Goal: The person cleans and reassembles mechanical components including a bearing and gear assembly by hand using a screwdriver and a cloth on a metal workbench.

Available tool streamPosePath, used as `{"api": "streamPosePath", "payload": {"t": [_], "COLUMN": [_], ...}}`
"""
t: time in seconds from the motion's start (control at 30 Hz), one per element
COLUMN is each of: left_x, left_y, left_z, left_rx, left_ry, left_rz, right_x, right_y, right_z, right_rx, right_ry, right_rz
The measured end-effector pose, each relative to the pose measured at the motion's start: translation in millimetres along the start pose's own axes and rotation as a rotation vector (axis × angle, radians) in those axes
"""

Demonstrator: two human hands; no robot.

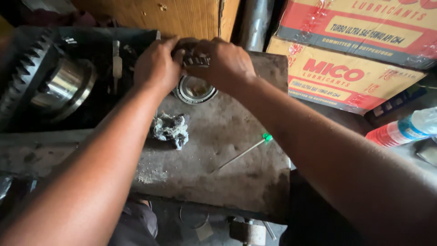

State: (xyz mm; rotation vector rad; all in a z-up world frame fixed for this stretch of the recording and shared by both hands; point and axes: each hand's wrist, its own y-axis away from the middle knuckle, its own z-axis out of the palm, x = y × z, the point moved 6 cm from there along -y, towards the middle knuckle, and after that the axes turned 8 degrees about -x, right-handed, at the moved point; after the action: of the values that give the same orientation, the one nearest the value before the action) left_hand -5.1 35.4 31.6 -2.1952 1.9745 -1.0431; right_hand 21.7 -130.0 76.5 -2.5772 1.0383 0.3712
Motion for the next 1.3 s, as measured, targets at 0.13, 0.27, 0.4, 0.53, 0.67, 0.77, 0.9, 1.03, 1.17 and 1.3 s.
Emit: {"api": "streamPosePath", "payload": {"t": [0.13,0.27,0.4,0.53,0.67,0.77,0.9,1.03,1.17,1.3], "left_x": [-7,-4,14,24,15,8,-1,3,14,20], "left_y": [2,4,6,5,2,1,2,2,4,5], "left_z": [3,-5,-6,-1,-4,-5,-5,-1,-9,-10], "left_rx": [0.011,0.007,-0.048,-0.117,-0.093,-0.064,-0.05,-0.058,-0.064,-0.089], "left_ry": [0.015,0.174,0.178,0.203,0.21,0.232,0.267,0.266,0.199,0.172], "left_rz": [0.003,0.087,0.123,0.061,0.046,0.107,0.086,0.033,0.04,-0.005], "right_x": [3,14,17,-3,-10,13,51,47,6,-11], "right_y": [1,4,3,6,19,15,24,29,31,36], "right_z": [5,-9,-16,-3,-6,-2,-3,-8,-21,-8], "right_rx": [-0.022,-0.096,-0.206,-0.186,0.012,-0.152,-0.356,-0.171,0.021,0.051], "right_ry": [0.039,0.03,0.168,0.159,0.259,0.236,0.256,-0.07,0.021,0.141], "right_rz": [-0.028,-0.144,-0.011,-0.173,-0.437,-0.226,0.054,0.034,-0.287,-0.408]}}
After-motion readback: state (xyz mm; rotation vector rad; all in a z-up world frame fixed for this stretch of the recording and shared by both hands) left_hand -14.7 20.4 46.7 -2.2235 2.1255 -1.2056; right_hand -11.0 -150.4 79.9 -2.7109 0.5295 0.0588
